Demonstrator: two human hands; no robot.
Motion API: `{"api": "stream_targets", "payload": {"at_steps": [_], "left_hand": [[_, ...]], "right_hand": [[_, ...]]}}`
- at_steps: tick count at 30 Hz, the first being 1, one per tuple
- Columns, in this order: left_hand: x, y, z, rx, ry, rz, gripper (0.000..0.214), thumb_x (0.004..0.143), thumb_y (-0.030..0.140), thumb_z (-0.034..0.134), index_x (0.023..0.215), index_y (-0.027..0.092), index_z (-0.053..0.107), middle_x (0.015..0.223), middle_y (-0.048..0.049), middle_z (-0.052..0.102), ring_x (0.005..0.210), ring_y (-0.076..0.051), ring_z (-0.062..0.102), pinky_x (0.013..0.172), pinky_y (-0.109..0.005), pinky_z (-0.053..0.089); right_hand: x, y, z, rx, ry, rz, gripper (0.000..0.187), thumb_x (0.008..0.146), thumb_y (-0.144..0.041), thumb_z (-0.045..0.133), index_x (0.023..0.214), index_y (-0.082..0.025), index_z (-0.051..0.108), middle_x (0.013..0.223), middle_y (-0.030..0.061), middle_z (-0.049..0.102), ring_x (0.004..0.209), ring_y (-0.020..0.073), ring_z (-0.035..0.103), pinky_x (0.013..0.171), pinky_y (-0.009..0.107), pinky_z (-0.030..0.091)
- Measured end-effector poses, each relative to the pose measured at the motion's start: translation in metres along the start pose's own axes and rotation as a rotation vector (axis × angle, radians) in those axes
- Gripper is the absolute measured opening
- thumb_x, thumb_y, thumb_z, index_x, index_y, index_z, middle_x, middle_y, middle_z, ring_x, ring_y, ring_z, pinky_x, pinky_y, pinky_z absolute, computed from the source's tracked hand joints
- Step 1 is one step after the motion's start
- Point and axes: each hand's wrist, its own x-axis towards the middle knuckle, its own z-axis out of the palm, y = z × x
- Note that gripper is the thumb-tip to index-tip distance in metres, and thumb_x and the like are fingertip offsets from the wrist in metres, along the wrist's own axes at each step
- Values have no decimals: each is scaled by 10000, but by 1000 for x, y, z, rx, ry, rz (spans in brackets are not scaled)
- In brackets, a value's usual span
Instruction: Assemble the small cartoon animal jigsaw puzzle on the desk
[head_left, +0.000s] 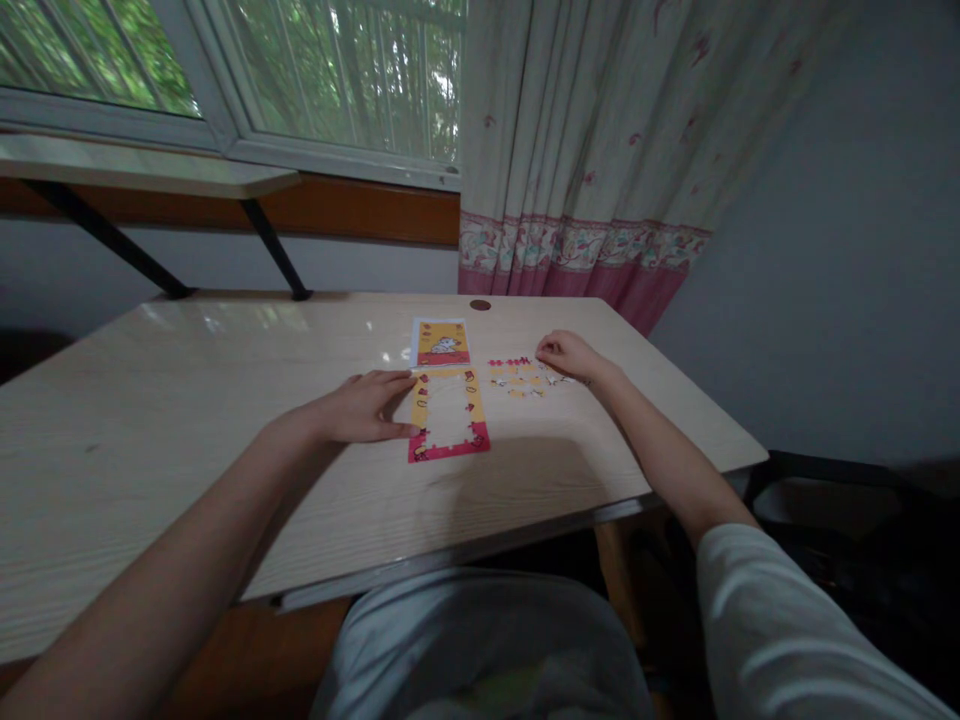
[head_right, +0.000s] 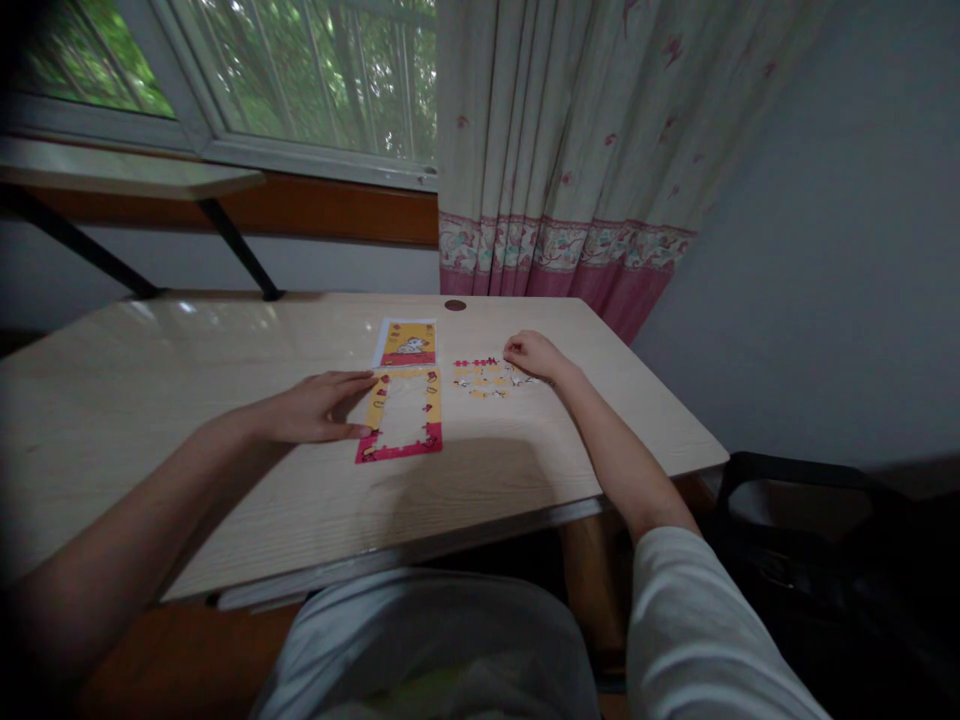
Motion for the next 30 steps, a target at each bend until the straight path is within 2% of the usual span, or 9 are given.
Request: {"api": "stream_targets", "payload": {"at_steps": [3,7,9,14,17,26,30], "left_hand": [[0,-1,0,5,-1,6,1031,728,827,421,1459,101,378,1507,-235,375,1378,-391,365,1086,-522,340],[-1,1,-1,2,-4,11,1041,724,834,416,1458,96,378,1507,-233,377,1375,-397,366,1086,-535,336],[-1,2,-2,-5,3,11,1045,714,844,411,1459,111,385,1508,-218,384,1370,-401,372,1086,-529,341],[-1,4,-3,-15,13,3,1062,702,851,418,1455,103,391,1506,-223,385,1367,-405,376,1088,-525,343],[-1,3,-3,-14,17,10,1043,711,839,428,1443,96,404,1499,-232,390,1362,-405,384,1088,-531,342],[1,1,-1,-11,36,12,963,724,787,478,1418,120,443,1488,-219,414,1351,-399,404,1062,-516,377],[0,2,-1,-16,35,8,960,720,788,483,1422,135,443,1490,-213,415,1348,-402,405,1053,-525,381]], "right_hand": [[1,-7,1,85,-67,-103,280,888,-319,528,955,-169,755,871,67,688,814,163,578,759,267,420],[1,-13,-2,97,-79,-134,304,884,-328,524,967,-159,762,856,74,678,794,162,571,753,274,421],[-1,-17,-6,118,-96,-116,290,861,-328,550,958,-150,758,850,73,673,768,153,565,726,264,419],[-6,-24,-15,210,-301,-11,273,749,-370,671,884,-140,727,709,20,634,616,112,521,582,227,370],[-7,-26,-18,200,-367,36,272,697,-360,713,862,-144,709,678,-4,610,576,94,496,550,220,337],[-7,-27,-16,259,-428,132,239,675,-310,667,841,-139,674,642,-25,574,539,86,469,541,229,327],[-7,-27,-14,267,-430,117,226,665,-271,641,846,-137,662,645,-25,562,551,90,462,547,231,332]]}}
